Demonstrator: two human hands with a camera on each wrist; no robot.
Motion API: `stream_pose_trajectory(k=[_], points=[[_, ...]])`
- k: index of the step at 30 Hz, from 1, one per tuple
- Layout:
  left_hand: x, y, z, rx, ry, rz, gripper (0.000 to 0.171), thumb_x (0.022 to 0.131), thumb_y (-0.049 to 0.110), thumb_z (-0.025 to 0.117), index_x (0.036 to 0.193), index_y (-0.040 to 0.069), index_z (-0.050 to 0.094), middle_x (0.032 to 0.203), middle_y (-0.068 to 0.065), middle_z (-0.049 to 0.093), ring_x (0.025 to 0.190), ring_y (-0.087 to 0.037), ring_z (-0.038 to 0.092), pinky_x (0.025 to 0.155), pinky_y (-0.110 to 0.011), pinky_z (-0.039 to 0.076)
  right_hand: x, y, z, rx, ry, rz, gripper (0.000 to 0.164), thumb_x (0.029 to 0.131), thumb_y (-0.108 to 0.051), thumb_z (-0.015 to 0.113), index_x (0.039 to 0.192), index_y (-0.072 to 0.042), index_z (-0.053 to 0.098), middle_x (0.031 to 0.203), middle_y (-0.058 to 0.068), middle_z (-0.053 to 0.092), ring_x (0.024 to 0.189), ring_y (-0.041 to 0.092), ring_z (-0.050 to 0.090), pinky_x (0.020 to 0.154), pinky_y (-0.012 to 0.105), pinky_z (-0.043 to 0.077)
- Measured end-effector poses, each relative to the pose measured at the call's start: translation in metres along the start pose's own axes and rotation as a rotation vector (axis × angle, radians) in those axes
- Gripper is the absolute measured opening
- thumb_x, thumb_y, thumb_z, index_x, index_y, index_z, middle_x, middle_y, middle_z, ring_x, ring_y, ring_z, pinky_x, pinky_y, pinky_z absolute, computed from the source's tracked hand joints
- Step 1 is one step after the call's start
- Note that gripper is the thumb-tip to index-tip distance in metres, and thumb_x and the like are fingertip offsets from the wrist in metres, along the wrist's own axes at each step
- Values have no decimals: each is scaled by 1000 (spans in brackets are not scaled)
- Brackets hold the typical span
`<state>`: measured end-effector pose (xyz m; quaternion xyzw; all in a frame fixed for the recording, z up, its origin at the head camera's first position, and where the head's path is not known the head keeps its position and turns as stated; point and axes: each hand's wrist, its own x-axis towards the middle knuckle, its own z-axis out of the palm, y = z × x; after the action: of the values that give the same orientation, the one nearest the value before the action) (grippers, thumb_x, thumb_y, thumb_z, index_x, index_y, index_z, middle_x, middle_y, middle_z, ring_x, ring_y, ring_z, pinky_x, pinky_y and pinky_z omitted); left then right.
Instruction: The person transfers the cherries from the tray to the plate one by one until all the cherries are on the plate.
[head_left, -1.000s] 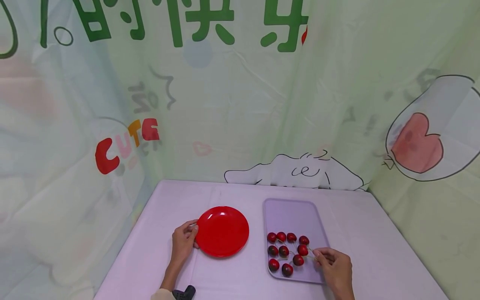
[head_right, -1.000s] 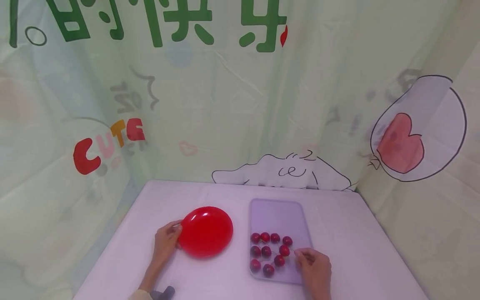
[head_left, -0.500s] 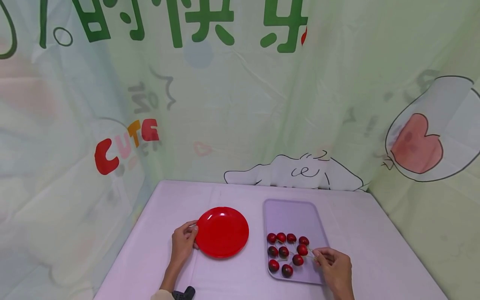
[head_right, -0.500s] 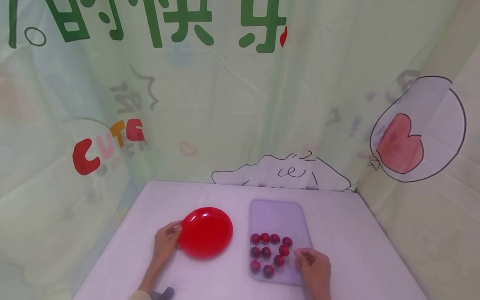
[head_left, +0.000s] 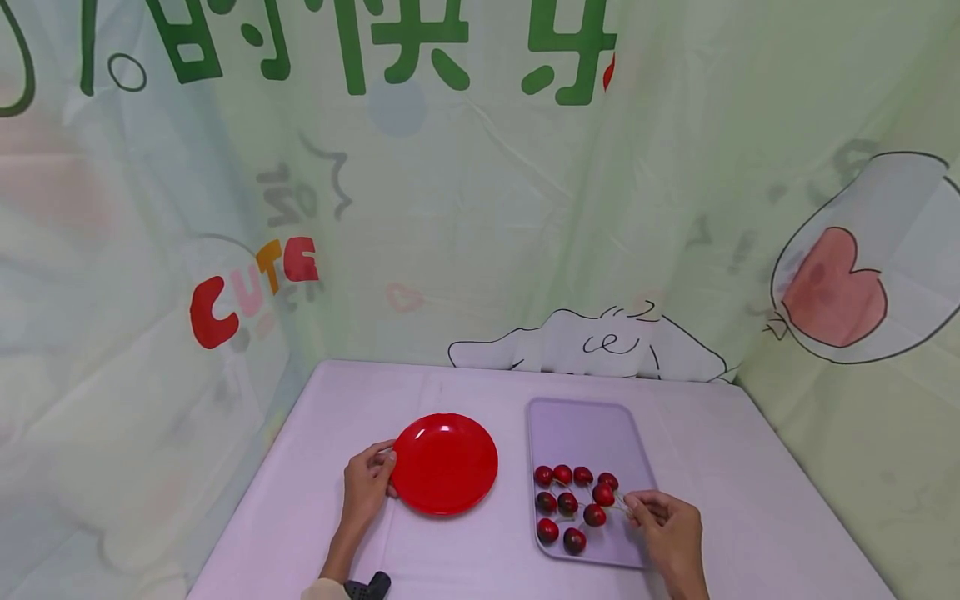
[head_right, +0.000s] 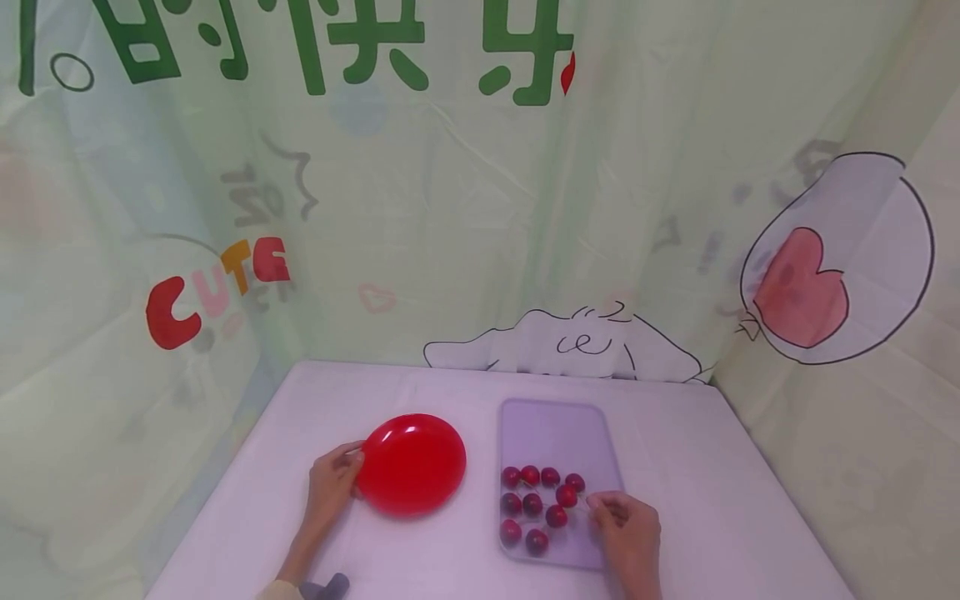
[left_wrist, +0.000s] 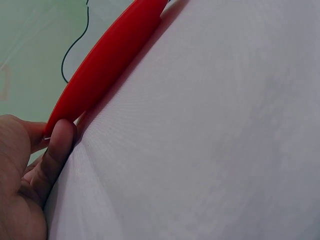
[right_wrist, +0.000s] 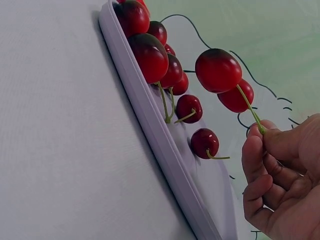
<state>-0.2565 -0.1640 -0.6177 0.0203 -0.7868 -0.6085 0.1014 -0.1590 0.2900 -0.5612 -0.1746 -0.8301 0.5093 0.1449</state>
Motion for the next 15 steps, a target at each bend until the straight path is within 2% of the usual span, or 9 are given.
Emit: stream_pose_trajectory(k=[7, 15], points=[[0, 0, 1, 1, 0, 0, 35, 109, 12, 68, 143, 4, 69, 115, -24, 77, 51, -13, 65, 57, -19, 59, -3, -5, -2, 13, 2, 0, 17, 102, -6, 77, 106, 10, 79, 75, 9, 78, 63, 11, 70, 58, 19, 53], [-1, 0, 0, 2, -2, 1, 36, 109, 13, 67, 144, 3, 69, 115, -24, 77, 52, -13, 66, 57, -19, 59, 0, -7, 0, 12, -6, -15, 19, 102, -7, 76, 105, 11, 78, 74, 4, 78, 64, 9, 70, 59, 19, 53]])
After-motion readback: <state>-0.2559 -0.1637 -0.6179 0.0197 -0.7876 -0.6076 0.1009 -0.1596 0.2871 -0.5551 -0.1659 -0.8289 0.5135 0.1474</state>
